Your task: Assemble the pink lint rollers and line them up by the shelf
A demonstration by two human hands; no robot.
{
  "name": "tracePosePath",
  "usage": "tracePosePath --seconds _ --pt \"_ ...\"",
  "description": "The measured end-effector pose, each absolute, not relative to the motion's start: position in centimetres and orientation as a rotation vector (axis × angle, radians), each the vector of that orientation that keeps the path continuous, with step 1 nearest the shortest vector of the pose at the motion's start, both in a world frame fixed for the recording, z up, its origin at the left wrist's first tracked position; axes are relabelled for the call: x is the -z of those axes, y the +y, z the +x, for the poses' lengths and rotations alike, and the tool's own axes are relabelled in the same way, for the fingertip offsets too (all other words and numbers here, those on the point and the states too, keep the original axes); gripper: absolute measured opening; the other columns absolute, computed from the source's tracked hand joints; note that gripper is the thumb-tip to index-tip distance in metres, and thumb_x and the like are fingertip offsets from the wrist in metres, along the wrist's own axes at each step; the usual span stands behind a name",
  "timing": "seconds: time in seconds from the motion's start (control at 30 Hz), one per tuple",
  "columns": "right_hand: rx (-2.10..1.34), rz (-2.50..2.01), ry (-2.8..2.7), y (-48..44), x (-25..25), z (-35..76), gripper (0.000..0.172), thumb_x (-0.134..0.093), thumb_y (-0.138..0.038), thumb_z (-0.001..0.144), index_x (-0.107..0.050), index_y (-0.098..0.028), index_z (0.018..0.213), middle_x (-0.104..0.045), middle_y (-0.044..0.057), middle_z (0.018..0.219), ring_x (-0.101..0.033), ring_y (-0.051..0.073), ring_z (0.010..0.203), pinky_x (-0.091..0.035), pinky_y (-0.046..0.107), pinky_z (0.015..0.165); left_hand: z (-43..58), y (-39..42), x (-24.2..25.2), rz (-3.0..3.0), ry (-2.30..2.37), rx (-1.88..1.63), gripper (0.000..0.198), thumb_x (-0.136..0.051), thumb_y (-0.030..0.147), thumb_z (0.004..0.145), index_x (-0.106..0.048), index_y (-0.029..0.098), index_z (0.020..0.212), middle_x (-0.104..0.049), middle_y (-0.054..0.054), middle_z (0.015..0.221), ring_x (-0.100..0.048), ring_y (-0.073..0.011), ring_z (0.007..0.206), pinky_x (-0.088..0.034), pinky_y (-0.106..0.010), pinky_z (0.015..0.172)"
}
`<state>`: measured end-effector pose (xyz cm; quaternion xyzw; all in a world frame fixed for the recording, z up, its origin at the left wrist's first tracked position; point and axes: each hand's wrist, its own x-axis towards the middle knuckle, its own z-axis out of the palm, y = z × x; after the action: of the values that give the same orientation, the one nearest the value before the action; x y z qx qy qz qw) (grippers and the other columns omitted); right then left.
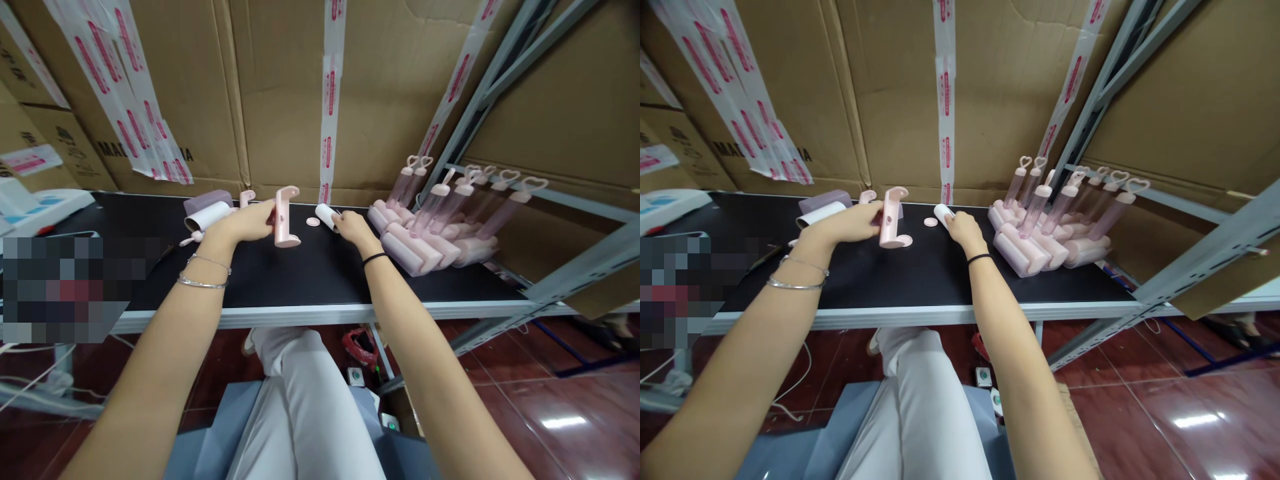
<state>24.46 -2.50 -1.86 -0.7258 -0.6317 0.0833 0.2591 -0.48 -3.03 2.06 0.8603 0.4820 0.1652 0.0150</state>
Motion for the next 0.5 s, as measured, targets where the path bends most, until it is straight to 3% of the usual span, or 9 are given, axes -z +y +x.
tracePosePath --seconds 0.1,0.23,0.37,0.5 --pt "-0.128 -1.652 -1.791 -3.5 1.0 23.4 0.049 -0.021 -0.049 0.100 -0.056 -0.016 0.103 -0.069 0.015 0.104 -0.064 0.025 0.096 -0.043 0.030 0.078 0.3 -2.9 -1.9 2.706 1.350 -0.743 0.027 -0.055 0.015 0.076 -0.057 0.014 0.103 -0.067 -0.008 0.099 -0.063 -0.0213 0.087 -0.048 -0.030 0.079" --pt "-0.047 -1.242 -2.040 -4.7 0.5 21.4 0.037 -0.021 -0.043 0.102 -0.050 -0.020 0.094 -0.063 0.004 0.082 -0.058 0.017 0.076 -0.037 0.026 0.071 1.2 -1.9 -0.9 2.773 1.202 -1.034 0.022 -0.055 0.009 0.077 -0.056 0.013 0.099 -0.064 -0.009 0.097 -0.061 -0.0204 0.089 -0.047 -0.032 0.085" --pt "0.041 -1.129 -2.270 -5.3 0.6 19.9 0.038 -0.027 -0.036 0.102 -0.052 -0.019 0.081 -0.062 0.004 0.080 -0.055 0.016 0.073 -0.033 0.026 0.069 1.6 -0.7 0.3 2.844 1.264 -1.113 0.014 -0.056 0.013 0.080 -0.058 0.013 0.093 -0.062 -0.010 0.094 -0.062 -0.0213 0.086 -0.049 -0.034 0.085" --pt "0.156 -1.269 -2.339 -5.7 0.5 19.5 0.041 -0.026 -0.033 0.103 -0.059 -0.016 0.086 -0.068 0.009 0.089 -0.058 0.017 0.078 -0.032 0.027 0.070 2.3 -0.4 1.1 2.896 1.199 -1.126 0.011 -0.052 0.013 0.081 -0.059 0.013 0.090 -0.062 -0.011 0.097 -0.061 -0.0220 0.093 -0.049 -0.036 0.090"
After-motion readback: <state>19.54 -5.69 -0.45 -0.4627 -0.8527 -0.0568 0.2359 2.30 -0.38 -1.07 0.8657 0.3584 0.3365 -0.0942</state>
